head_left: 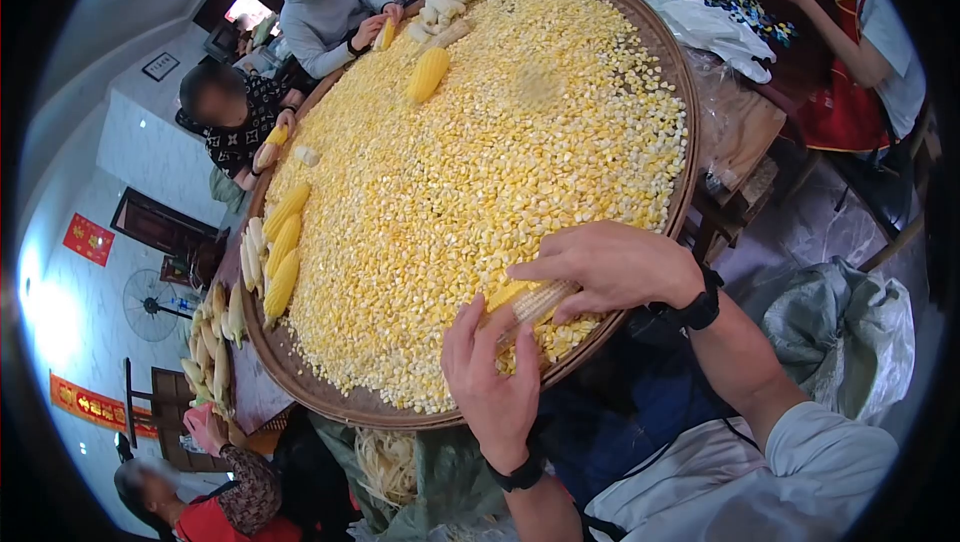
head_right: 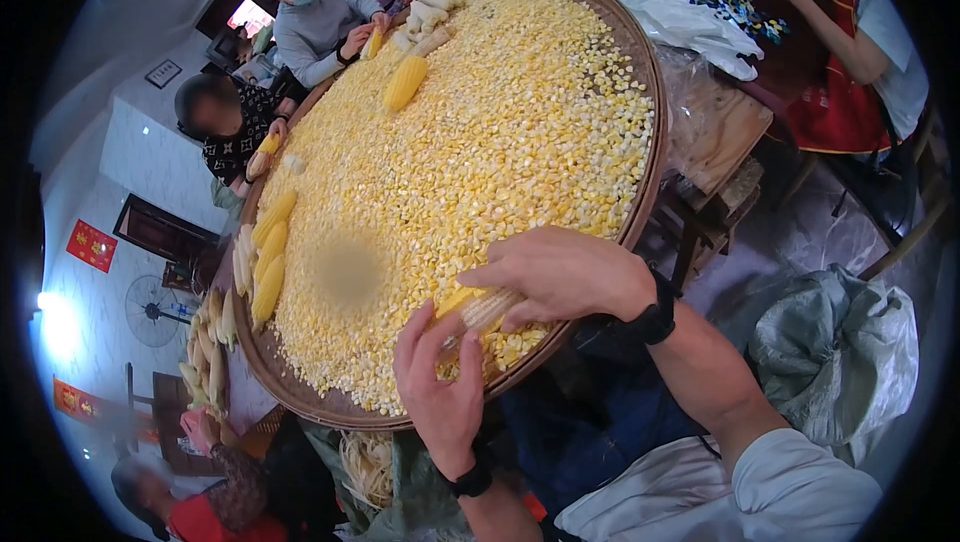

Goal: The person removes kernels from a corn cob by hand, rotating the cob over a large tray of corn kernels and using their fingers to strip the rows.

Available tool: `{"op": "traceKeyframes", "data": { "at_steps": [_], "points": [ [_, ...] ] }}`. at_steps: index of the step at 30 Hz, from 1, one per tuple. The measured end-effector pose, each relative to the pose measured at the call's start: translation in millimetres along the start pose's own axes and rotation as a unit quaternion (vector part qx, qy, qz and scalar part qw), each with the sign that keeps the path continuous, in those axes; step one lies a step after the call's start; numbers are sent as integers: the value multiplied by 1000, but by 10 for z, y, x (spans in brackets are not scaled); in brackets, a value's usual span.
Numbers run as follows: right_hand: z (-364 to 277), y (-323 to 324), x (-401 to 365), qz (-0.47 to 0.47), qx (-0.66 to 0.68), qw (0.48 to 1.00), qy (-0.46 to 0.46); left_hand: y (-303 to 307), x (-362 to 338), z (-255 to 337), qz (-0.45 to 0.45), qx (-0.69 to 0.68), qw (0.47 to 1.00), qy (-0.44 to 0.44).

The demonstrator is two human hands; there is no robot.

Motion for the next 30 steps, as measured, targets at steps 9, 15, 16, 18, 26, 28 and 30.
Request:
{"op": "traceKeyframes", "data": {
  "at_steps": [9, 15, 16, 18, 26, 28, 30],
  "points": [
    [9, -14, 7, -2, -5, 1000, 8, -3, -19, -66, -30, -17, 999, 5],
    [30, -22, 16, 28, 14, 999, 19, -41, 15, -23, -93, 47, 994, -33],
    [14, -7, 26, 23, 29, 999, 13, -41, 12, -25, -101, 53, 993, -31],
    [-25, 52, 36, 12, 58, 998, 3, -43, 8, -69, -93, 23, 995, 4],
    [75, -54, 29, -13, 61, 995, 72, -47, -11, -89, -65, 36, 997, 13],
    [67, -48, 29, -16, 46, 997, 58, -36, 3, -59, -82, 53, 995, -10],
    [3, 0, 35, -14, 41, 998, 43, -37, 13, -73, -89, 35, 995, -1]
  ]
}}
Point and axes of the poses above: each hand's wrist, its own x-axis towards the middle knuckle, its own y-axis out of the back of the hand, z = x × y, the point moved 4 cm from there along x, towards the middle knuckle, and after that the axes turned 2 degrees about -z, right-handed, at the moved point
